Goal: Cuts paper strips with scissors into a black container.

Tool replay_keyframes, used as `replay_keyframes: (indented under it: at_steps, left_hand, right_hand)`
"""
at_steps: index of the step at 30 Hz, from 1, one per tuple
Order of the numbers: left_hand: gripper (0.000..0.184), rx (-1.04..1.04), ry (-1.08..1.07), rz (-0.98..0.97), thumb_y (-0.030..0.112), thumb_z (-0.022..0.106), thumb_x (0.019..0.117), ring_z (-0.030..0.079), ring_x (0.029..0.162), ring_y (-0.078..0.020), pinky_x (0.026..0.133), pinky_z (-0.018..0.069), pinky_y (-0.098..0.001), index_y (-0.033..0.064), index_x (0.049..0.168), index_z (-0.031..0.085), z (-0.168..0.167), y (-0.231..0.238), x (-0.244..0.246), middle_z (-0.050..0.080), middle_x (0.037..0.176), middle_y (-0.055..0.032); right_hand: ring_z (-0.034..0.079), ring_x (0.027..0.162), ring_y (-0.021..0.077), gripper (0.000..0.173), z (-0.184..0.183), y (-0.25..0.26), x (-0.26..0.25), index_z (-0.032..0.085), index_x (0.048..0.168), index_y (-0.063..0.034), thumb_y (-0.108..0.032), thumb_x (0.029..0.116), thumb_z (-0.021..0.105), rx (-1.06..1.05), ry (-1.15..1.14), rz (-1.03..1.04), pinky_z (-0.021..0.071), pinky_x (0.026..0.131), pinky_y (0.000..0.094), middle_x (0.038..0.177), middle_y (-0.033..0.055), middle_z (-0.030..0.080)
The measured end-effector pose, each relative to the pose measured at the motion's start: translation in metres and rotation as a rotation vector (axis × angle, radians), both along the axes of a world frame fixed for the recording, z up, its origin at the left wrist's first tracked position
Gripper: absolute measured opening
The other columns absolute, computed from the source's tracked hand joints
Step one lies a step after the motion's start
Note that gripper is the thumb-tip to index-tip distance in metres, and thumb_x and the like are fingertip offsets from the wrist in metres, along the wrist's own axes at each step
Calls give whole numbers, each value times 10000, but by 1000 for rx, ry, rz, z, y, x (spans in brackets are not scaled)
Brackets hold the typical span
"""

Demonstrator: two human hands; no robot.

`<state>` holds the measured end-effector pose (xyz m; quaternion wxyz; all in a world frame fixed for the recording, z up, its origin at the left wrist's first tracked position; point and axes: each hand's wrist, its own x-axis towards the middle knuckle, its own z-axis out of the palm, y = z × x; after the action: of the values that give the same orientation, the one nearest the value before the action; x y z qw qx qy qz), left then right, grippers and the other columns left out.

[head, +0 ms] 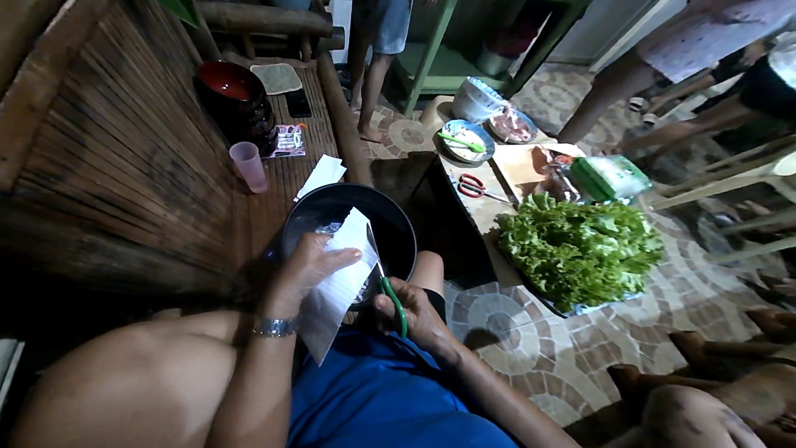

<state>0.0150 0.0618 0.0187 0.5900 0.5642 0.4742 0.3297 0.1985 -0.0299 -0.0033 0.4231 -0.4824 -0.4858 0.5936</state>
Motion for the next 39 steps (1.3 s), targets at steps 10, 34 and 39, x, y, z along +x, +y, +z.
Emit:
replay_keyframes:
  at_steps: [10, 34, 39]
  left_hand:
    - [57, -36, 1, -31, -15, 735, 887, 644, 589, -16, 572, 551, -189, 27, 870, 700, -2, 0, 1, 698, 692, 8]
    - [68, 25, 10, 99, 113, 743, 919, 616, 584, -8, 542, 524, -188, 77, 926, 686, -2, -4, -9, 678, 723, 25]
    - [58, 21, -9, 89, 89, 747, 907, 606, 575, -2, 529, 511, -177, 81, 921, 691, -1, -5, -9, 675, 715, 30]
  right_hand:
    - [589, 589, -6, 218, 1, 6, 1, 595, 1021, -40, -256, 994, 584, -24, -14, 25, 525, 592, 178, 680, -100, 588]
    - [613, 662, -13, 380, -1, -9, 19, 609, 1065, -49, -413, 958, 638, -55, -54, 173, 536, 654, 184, 740, -115, 623]
    - [604, 638, -17, 380, -3, -7, 17, 611, 1051, -60, -420, 944, 665, -55, -30, 171, 525, 625, 173, 731, -120, 622]
